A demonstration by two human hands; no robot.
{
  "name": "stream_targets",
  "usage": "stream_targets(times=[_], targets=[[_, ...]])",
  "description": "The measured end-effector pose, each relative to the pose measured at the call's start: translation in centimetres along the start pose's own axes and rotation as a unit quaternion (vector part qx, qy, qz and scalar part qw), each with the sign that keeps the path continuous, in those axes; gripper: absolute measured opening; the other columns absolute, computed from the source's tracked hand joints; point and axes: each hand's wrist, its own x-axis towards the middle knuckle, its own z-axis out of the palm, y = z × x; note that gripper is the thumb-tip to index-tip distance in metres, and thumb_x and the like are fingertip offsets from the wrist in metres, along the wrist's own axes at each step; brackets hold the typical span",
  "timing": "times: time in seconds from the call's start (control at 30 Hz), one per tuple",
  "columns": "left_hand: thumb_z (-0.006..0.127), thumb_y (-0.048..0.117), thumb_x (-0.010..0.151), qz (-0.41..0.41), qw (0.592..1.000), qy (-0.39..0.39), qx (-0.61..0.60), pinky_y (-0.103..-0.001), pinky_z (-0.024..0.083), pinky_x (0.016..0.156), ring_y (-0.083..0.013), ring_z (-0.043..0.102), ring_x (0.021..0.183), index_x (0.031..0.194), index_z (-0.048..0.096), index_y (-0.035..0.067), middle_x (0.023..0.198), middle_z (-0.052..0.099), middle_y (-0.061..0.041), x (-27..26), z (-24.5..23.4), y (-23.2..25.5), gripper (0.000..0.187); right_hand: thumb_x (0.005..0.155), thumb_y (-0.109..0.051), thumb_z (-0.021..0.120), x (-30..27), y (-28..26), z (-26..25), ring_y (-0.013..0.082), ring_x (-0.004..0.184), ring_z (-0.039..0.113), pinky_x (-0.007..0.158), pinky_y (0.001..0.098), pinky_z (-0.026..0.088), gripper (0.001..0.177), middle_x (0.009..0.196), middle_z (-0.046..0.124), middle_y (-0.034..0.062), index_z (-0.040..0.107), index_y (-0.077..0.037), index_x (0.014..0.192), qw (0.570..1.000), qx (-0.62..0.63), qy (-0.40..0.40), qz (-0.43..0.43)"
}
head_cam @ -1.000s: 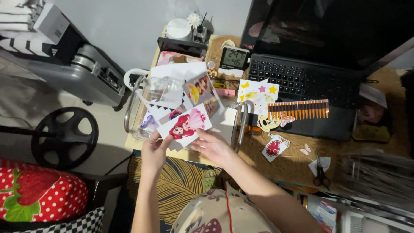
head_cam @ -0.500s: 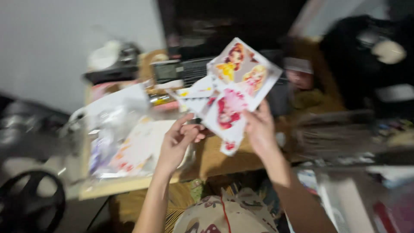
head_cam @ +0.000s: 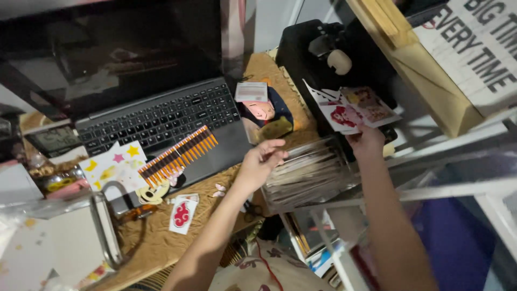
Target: Sorting and organizing a collection of decorative stickers and papers on a desk.
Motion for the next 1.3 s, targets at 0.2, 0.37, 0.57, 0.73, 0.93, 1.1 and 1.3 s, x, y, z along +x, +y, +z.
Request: stream_targets(times=[0.2, 0.37, 0.57, 0.73, 0.93, 1.1, 1.3], targets=[[0.058, 0.002, 0.100, 0.011, 0.993, 0.113, 0.027, -0.026, 0.055, 0.083, -0.0111, 0.066, 0.087, 0.132, 0.060, -0.002, 0.103, 0.074, -0.008, -2.4, -2.1, -2.4, 0.032, 0.101, -0.004, 0.056, 7.1, 0.9, -0.5, 0.0314, 0.117, 0.066, 0.092, 0.0439, 0.061, 0.046, 0.139, 0.059, 0.0176, 0.045, -0.001, 0.145, 0.996, -0.009, 0.082, 0.025], [0.054, -0.001, 0.101, 0.055, 0.960, 0.273, 0.040, -0.025, 0.055, 0.084, -0.0106, 0.066, 0.089, 0.124, 0.063, -0.003, 0.103, 0.074, -0.007, -8.4, -6.8, 2.0, 0.025, 0.106, -0.019, 0.060, 2.0, 0.9, 5.0, 0.0247, 0.130, 0.052, 0.107, 0.0410, 0.046, 0.056, 0.152, 0.045, 0.0114, 0.036, -0.006, 0.154, 0.979, -0.186, 0.070, -0.041], [0.060, 0.004, 0.103, 0.193, 0.829, 0.519, 0.080, -0.025, 0.054, 0.081, -0.0104, 0.065, 0.091, 0.105, 0.068, 0.001, 0.110, 0.073, -0.005, -20.2, -17.0, 7.0, 0.009, 0.099, -0.003, 0.069, -9.9, 9.6, 15.0, 0.0226, 0.119, 0.054, 0.101, 0.0371, 0.048, 0.052, 0.137, 0.054, 0.0094, 0.046, -0.009, 0.146, 0.905, -0.266, -0.135, -0.303], [0.061, 0.005, 0.098, 0.088, 0.685, 0.676, 0.259, -0.029, 0.053, 0.079, -0.0143, 0.066, 0.091, 0.113, 0.070, 0.004, 0.106, 0.074, -0.010, -32.6, -26.4, 9.3, 0.017, 0.085, 0.014, 0.066, -30.5, 16.2, 24.1, 0.0135, 0.105, 0.061, 0.087, 0.0277, 0.054, 0.038, 0.116, 0.063, 0.0023, 0.068, -0.007, 0.117, 0.789, -0.279, -0.384, -0.389], [0.071, 0.010, 0.093, 0.002, 0.517, 0.654, 0.551, -0.048, 0.045, 0.102, -0.0398, 0.056, 0.118, 0.110, 0.072, 0.003, 0.119, 0.067, -0.020, -41.8, -40.1, 8.1, 0.018, 0.088, 0.001, 0.067, -44.4, 29.0, 30.5, 0.0212, 0.097, 0.071, 0.081, 0.0313, 0.057, 0.020, 0.116, 0.072, 0.0087, 0.074, -0.006, 0.106, 0.696, -0.317, -0.578, -0.286], [0.077, 0.018, 0.079, 0.011, 0.510, 0.599, 0.616, -0.048, 0.044, 0.100, -0.0406, 0.057, 0.118, 0.131, 0.060, 0.003, 0.130, 0.062, -0.022, -43.0, -43.4, 9.6, 0.057, 0.082, 0.004, 0.066, -47.9, 39.1, 35.7, 0.0332, 0.131, 0.046, 0.109, 0.0470, 0.037, 0.050, 0.142, 0.054, 0.0204, 0.062, -0.002, 0.132, 0.574, -0.439, -0.591, -0.358], [0.084, 0.013, 0.072, -0.034, 0.637, 0.591, 0.494, -0.044, 0.052, 0.081, -0.0307, 0.068, 0.091, 0.106, 0.070, 0.004, 0.101, 0.071, -0.014, -43.4, -44.7, 9.5, 0.038, 0.080, -0.007, 0.073, -48.3, 41.6, 40.5, 0.0302, 0.131, 0.050, 0.110, 0.0505, 0.031, 0.063, 0.139, 0.059, 0.0129, 0.056, -0.007, 0.141, 0.499, -0.561, -0.534, -0.389]])
